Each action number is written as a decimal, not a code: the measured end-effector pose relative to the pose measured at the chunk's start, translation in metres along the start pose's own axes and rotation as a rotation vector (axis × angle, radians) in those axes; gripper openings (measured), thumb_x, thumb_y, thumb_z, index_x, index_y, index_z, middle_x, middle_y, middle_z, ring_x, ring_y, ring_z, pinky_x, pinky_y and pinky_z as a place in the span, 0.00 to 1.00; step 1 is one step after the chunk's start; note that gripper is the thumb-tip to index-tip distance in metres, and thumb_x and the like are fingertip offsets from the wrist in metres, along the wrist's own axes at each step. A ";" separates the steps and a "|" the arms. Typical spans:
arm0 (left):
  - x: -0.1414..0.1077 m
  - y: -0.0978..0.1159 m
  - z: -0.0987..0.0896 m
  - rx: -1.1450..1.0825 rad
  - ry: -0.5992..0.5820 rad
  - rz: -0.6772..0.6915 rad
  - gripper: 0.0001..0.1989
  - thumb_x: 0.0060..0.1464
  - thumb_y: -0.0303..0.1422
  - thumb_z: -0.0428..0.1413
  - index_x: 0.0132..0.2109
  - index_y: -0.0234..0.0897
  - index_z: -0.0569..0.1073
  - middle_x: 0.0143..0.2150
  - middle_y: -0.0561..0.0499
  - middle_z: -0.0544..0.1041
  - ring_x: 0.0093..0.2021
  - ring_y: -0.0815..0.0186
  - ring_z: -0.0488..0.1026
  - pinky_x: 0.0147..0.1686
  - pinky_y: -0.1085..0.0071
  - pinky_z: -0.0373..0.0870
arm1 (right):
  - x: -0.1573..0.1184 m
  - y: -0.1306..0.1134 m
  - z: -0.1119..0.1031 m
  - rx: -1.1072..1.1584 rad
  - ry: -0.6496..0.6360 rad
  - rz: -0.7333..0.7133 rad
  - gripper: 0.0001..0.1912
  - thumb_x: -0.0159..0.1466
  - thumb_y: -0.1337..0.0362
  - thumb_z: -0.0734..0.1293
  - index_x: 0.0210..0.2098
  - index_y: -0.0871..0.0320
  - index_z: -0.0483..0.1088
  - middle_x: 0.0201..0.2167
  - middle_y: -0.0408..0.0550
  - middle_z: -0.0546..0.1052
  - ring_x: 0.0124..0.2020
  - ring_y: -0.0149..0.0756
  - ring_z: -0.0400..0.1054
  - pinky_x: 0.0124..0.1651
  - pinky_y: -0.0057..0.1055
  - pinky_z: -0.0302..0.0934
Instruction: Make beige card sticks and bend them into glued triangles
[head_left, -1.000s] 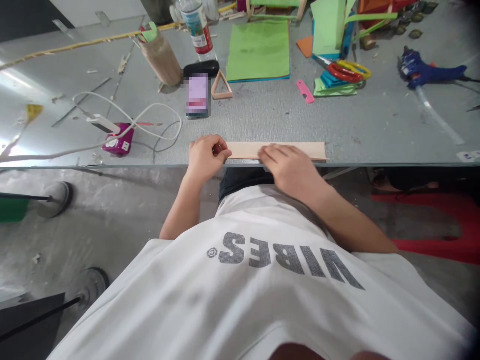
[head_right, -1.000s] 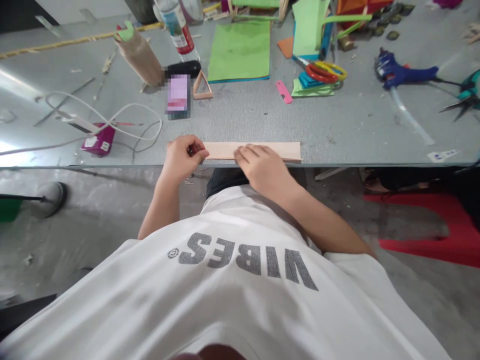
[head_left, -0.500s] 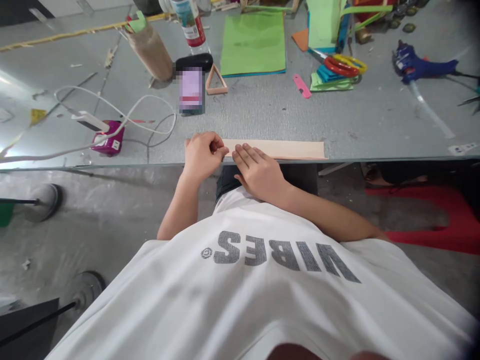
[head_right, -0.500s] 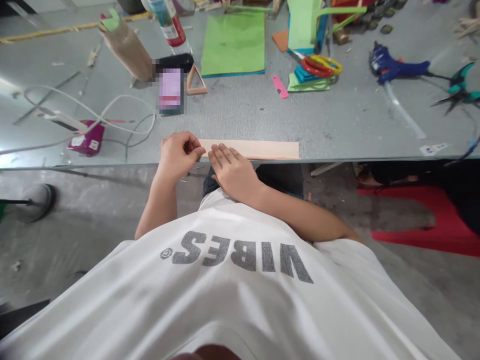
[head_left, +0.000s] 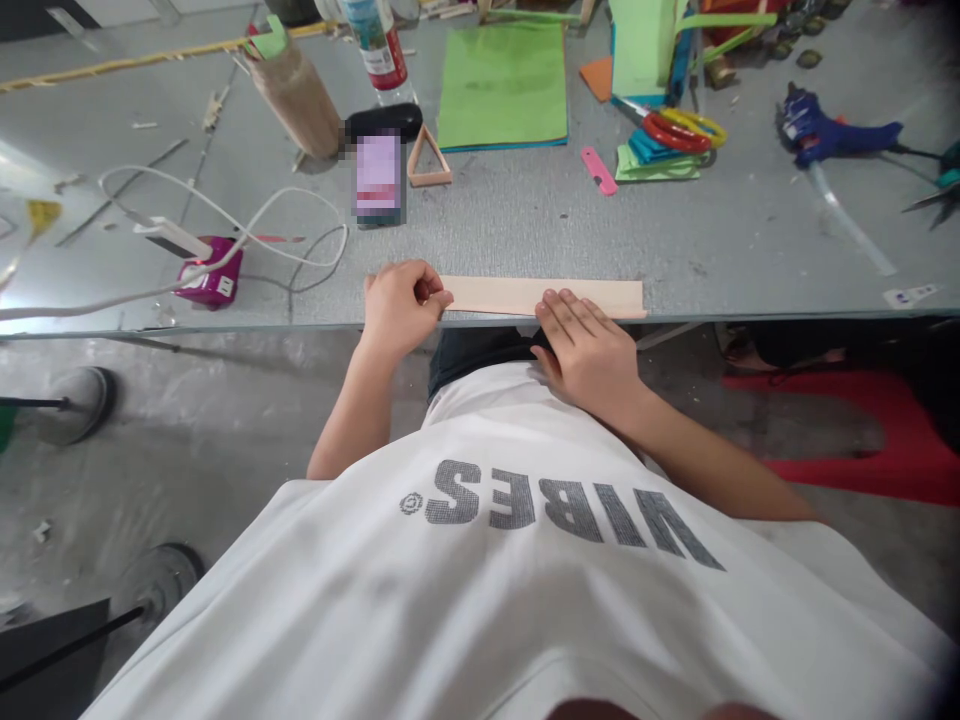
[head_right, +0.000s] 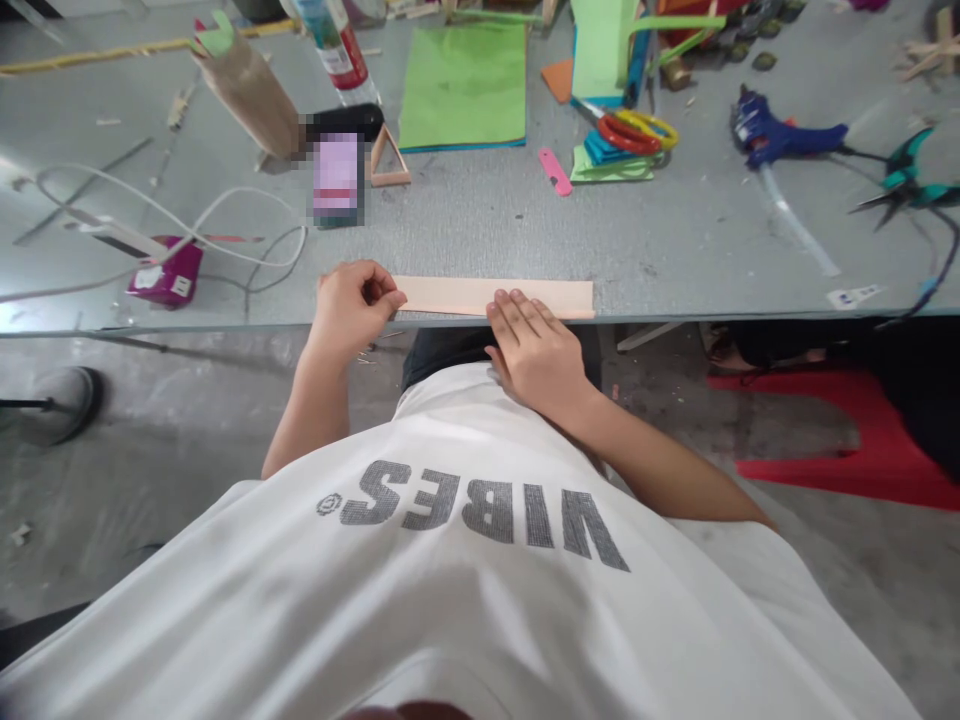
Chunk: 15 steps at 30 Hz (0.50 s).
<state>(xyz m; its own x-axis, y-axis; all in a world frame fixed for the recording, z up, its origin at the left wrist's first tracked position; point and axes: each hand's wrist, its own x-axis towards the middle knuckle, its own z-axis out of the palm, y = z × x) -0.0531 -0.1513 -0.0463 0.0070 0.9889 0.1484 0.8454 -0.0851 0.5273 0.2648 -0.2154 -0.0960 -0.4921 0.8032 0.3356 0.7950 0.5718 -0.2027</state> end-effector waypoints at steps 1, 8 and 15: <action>0.000 -0.001 0.000 -0.007 -0.001 0.004 0.08 0.62 0.31 0.70 0.37 0.44 0.78 0.35 0.51 0.81 0.44 0.55 0.76 0.62 0.46 0.72 | -0.004 0.005 -0.002 0.002 0.009 0.010 0.33 0.86 0.58 0.64 0.84 0.67 0.73 0.85 0.68 0.72 0.87 0.67 0.69 0.88 0.68 0.64; -0.001 -0.003 -0.001 -0.027 0.002 0.018 0.07 0.63 0.30 0.69 0.38 0.44 0.79 0.36 0.51 0.82 0.44 0.56 0.76 0.59 0.49 0.73 | -0.032 0.046 -0.019 -0.023 0.037 0.092 0.30 0.85 0.60 0.64 0.81 0.61 0.79 0.80 0.66 0.78 0.83 0.66 0.74 0.84 0.70 0.69; -0.007 -0.014 -0.005 -0.059 -0.005 0.067 0.07 0.67 0.28 0.63 0.43 0.45 0.86 0.46 0.45 0.87 0.48 0.53 0.79 0.57 0.50 0.74 | -0.036 0.062 -0.026 -0.052 0.047 0.103 0.26 0.86 0.59 0.63 0.73 0.61 0.85 0.75 0.65 0.84 0.79 0.63 0.79 0.79 0.63 0.74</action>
<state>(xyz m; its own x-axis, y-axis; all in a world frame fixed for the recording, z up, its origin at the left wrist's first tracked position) -0.0678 -0.1578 -0.0508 0.0649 0.9813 0.1812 0.8099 -0.1579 0.5649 0.3414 -0.2129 -0.0966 -0.3911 0.8477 0.3583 0.8584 0.4765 -0.1902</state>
